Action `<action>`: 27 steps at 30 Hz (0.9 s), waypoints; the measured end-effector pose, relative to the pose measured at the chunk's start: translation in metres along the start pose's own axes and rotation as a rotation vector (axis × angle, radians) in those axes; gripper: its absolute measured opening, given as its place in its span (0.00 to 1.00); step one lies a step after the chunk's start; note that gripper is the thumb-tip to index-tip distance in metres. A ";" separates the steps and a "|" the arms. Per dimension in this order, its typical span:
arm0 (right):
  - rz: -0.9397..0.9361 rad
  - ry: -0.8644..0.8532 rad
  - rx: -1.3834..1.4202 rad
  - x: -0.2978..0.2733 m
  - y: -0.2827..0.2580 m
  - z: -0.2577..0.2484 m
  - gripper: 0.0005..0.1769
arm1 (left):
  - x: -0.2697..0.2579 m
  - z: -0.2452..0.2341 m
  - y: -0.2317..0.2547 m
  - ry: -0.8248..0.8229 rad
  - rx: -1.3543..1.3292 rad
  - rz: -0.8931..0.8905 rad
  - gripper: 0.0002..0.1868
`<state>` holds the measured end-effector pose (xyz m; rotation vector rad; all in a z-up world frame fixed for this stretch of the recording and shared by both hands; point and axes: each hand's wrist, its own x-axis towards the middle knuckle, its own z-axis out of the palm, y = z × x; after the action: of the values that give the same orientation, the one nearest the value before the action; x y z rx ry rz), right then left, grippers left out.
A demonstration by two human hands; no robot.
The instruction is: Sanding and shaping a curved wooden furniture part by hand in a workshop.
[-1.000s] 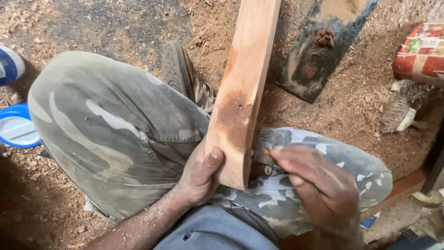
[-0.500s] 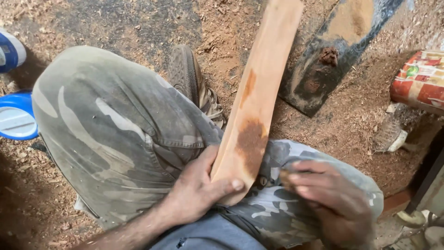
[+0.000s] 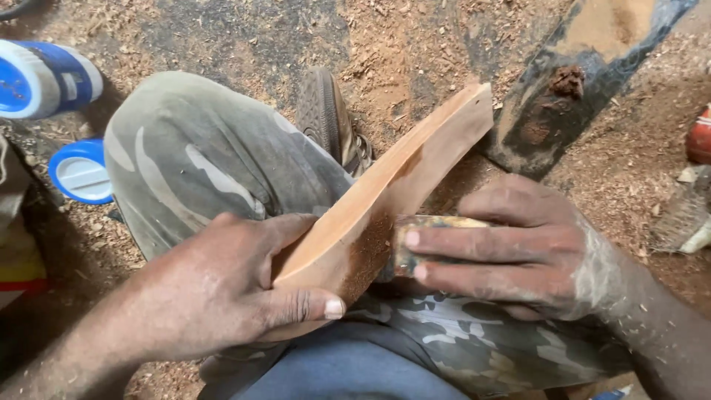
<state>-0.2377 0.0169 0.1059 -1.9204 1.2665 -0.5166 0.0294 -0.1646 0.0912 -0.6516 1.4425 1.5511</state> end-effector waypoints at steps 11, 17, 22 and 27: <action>-0.148 -0.116 -0.100 0.016 0.019 0.002 0.19 | 0.004 -0.008 -0.003 0.023 -0.059 0.008 0.47; -0.169 -0.188 -0.071 0.006 0.036 0.002 0.23 | 0.008 -0.007 -0.011 0.069 -0.090 0.117 0.43; -0.153 -0.197 -0.130 -0.010 0.045 0.011 0.28 | 0.011 -0.005 -0.020 0.072 -0.104 0.100 0.44; -0.060 -0.200 -0.118 -0.025 0.046 0.016 0.41 | 0.013 0.006 -0.028 0.084 -0.091 0.129 0.46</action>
<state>-0.2646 0.0354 0.0619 -2.0567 1.1355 -0.2764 0.0493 -0.1573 0.0674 -0.6961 1.5080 1.7156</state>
